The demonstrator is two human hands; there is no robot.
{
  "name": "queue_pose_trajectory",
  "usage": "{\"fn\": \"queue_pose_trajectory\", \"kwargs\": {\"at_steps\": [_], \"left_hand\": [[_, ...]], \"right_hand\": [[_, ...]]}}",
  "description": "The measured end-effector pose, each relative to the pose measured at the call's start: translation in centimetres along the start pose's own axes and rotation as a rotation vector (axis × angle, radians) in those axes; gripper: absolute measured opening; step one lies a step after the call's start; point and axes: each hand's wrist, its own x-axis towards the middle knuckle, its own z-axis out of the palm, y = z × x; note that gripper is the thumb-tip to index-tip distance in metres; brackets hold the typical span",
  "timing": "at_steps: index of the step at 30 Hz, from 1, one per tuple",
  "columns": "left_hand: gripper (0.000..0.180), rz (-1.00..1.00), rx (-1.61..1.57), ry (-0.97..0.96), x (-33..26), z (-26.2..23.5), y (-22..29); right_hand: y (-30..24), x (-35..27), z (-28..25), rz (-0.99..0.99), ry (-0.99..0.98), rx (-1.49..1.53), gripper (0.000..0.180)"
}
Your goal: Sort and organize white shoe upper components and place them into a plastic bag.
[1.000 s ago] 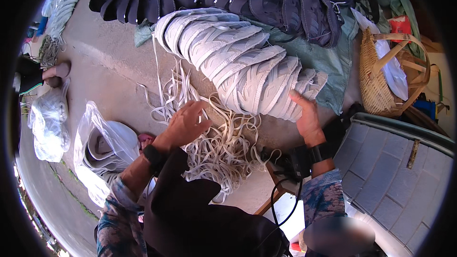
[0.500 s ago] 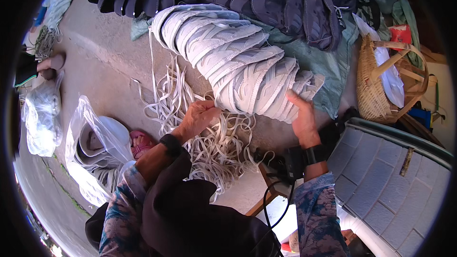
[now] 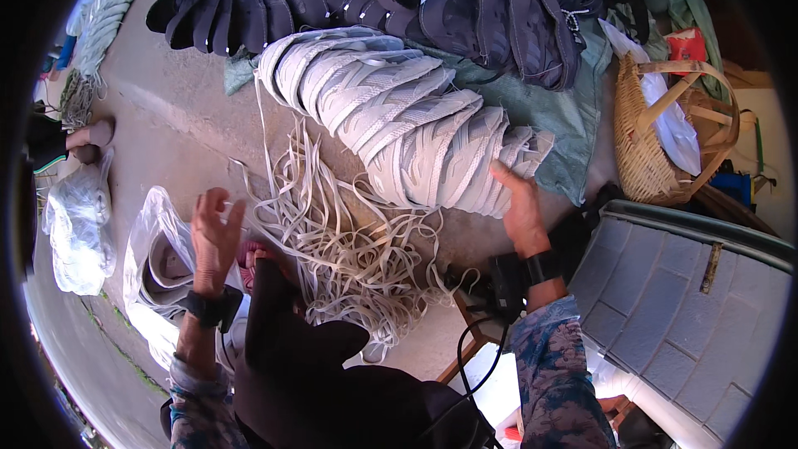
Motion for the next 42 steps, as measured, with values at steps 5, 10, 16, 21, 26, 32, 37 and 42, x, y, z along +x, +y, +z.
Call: {"fn": "queue_pose_trajectory", "kwargs": {"at_steps": [5, 10, 16, 21, 26, 32, 37, 42], "left_hand": [[0.072, 0.277, -0.35, -0.454, -2.0, 10.1, 7.3], [0.067, 0.039, -0.628, -0.537, -3.2, 13.1, 9.5], [0.058, 0.055, -0.645, -0.44, -1.2, 11.7, 9.2], [0.051, 0.295, -0.66, -0.35, -0.2, 10.6, 10.9], [0.056, 0.36, -0.613, -0.467, 2.2, 12.1, 12.6], [0.044, 0.261, -0.369, -0.209, 3.4, 9.9, 11.3], [0.041, 0.26, -0.264, -0.012, 7.6, 4.2, 9.5], [0.06, -0.02, -0.242, 0.119, 12.9, 3.2, 3.7]], "right_hand": [[0.3, -0.7, 1.0, 0.016, -0.065, 0.032, 0.054], [0.0, -4.2, 3.1, -0.006, -0.07, -0.18, 0.054], [0.6, -8.1, 4.2, 0.024, -0.031, -0.125, 0.042], [-1.0, -11.1, 3.6, 0.044, -0.025, -0.03, 0.047], [-0.7, -9.9, 3.6, 0.021, -0.009, 0.087, 0.045], [0.7, -4.9, 6.4, 0.001, -0.028, 0.129, 0.045], [1.9, -3.5, 5.9, -0.001, -0.006, 0.124, 0.047], [2.6, -3.6, 7.1, 0.062, -0.058, 0.214, 0.051]]}}
